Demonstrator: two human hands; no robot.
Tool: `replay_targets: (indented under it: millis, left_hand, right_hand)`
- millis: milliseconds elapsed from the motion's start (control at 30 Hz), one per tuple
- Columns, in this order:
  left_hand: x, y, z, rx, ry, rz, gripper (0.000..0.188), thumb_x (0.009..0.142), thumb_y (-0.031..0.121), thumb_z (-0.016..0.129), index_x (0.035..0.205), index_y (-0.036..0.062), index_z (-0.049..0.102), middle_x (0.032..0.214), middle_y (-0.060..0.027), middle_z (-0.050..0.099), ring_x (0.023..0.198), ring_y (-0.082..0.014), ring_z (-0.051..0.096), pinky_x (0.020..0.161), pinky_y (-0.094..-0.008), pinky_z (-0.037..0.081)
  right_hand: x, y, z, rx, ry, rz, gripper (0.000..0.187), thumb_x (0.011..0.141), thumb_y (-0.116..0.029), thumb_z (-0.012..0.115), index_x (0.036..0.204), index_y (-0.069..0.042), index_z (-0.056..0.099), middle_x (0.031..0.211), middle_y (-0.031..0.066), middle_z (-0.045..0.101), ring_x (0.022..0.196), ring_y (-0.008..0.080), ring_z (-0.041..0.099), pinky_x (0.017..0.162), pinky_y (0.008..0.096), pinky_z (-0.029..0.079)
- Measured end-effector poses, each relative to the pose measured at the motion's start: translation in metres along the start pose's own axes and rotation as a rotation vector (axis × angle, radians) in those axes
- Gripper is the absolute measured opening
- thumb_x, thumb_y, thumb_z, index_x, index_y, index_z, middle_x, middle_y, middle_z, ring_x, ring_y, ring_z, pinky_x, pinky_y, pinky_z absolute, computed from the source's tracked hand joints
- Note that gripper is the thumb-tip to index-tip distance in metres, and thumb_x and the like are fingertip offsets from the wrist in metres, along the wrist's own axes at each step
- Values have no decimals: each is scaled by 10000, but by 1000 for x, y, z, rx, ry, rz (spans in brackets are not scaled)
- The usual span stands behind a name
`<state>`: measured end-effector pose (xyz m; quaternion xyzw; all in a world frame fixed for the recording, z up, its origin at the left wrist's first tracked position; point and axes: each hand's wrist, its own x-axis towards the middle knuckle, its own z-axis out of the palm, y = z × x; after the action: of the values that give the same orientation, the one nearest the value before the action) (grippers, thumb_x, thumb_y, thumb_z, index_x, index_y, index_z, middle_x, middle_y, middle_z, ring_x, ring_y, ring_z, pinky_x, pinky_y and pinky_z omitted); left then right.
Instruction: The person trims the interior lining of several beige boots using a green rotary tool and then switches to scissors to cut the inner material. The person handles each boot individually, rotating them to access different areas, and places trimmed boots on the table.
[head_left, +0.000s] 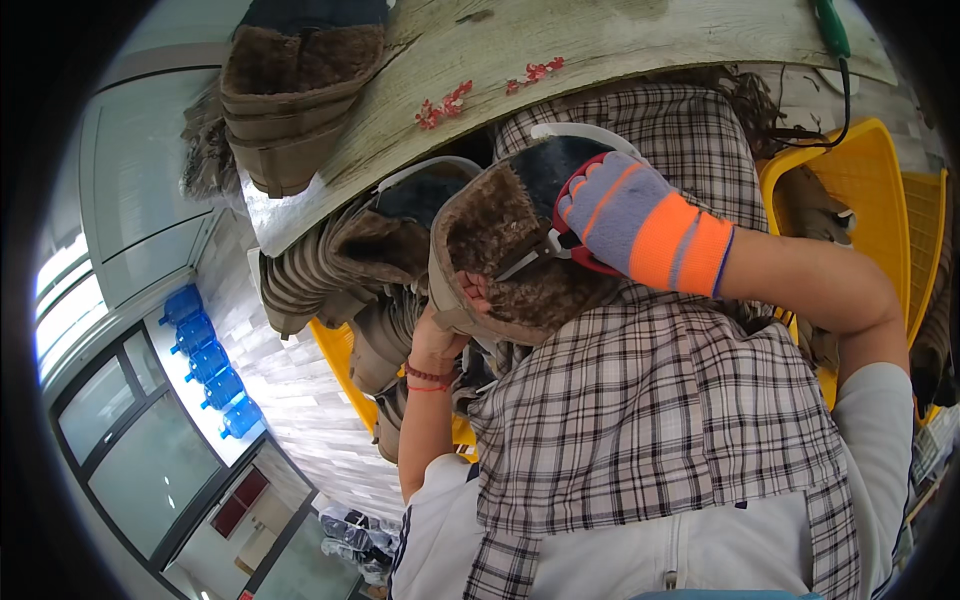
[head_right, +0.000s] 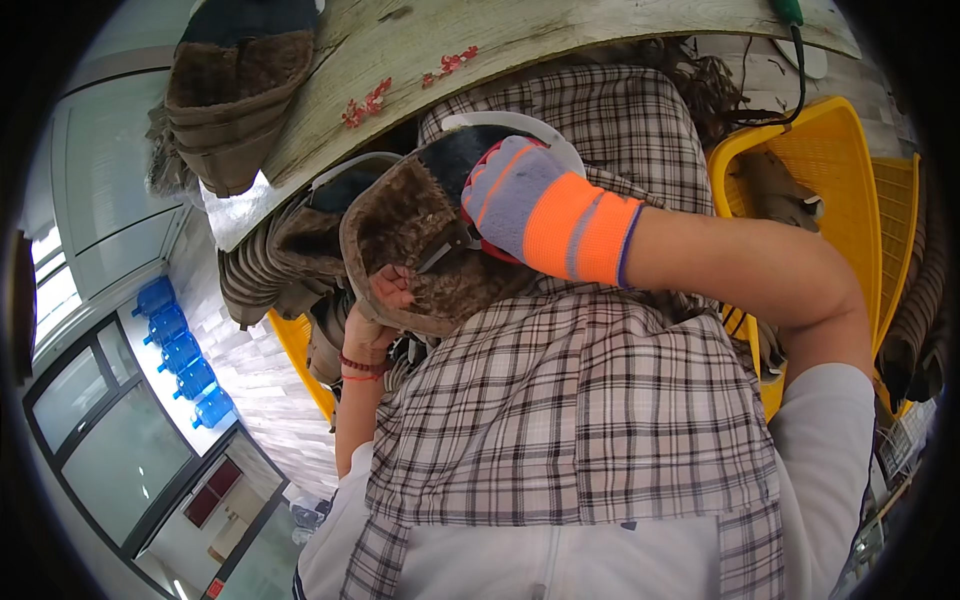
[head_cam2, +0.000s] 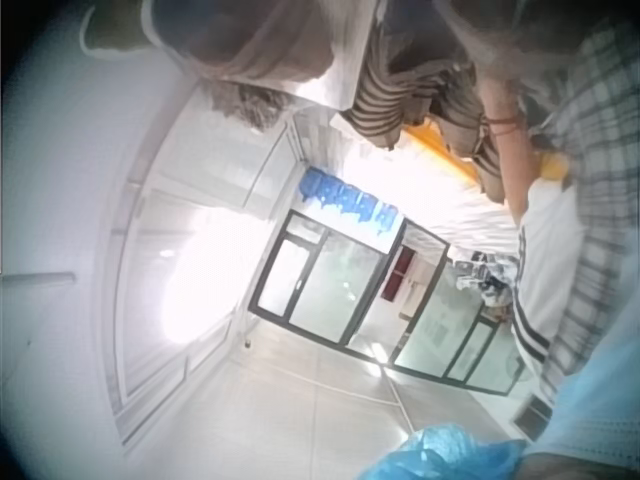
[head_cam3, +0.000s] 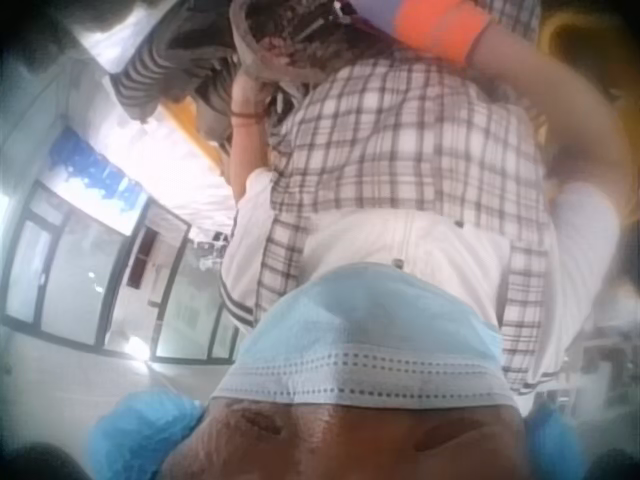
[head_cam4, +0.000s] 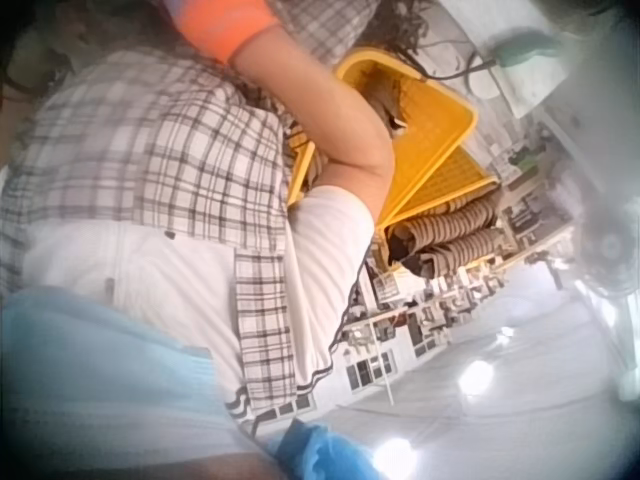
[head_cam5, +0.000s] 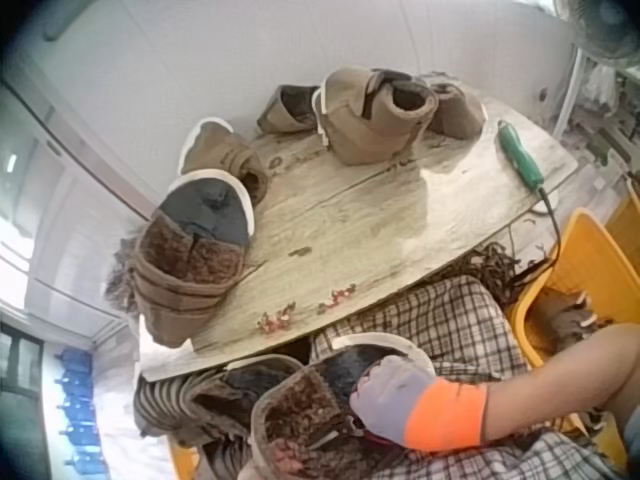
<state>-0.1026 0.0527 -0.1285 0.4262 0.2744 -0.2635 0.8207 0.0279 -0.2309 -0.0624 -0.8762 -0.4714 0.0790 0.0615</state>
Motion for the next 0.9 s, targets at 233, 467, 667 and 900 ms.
replay_targets:
  millis: [233,467,667,900]
  left_hand:
    - [-2,3,5,7,60,-19,346,709,-107,672,1021,2,569,928,-39,574,857,-118,565,719,-209,493]
    - [-4,5,7,28,14,-3,324,728,-73,674,1026,-3,570,890,-30,575,836,-122,575,706,-216,494]
    - [-12,7,6,32,81,89,284,842,48,601,1115,-8,546,984,-52,603,851,-139,606,735,-259,507]
    - [-82,109,119,785,176,559,254,815,40,590,1063,-18,595,1008,-60,618,845,-114,596,766,-236,471]
  right_hand:
    - [3,-3,-6,-43,3,-19,165,690,-209,653,792,-80,661,700,57,626,677,214,625,588,334,458]
    - [-14,24,-7,216,67,84,241,702,-310,720,845,-125,664,775,52,646,779,225,627,699,332,484]
    - [-38,47,-7,291,206,182,345,647,-316,771,896,-113,643,794,66,630,790,268,608,728,364,480]
    - [-69,96,-21,280,612,499,328,646,-239,769,868,-67,600,814,134,613,752,332,589,638,395,479]
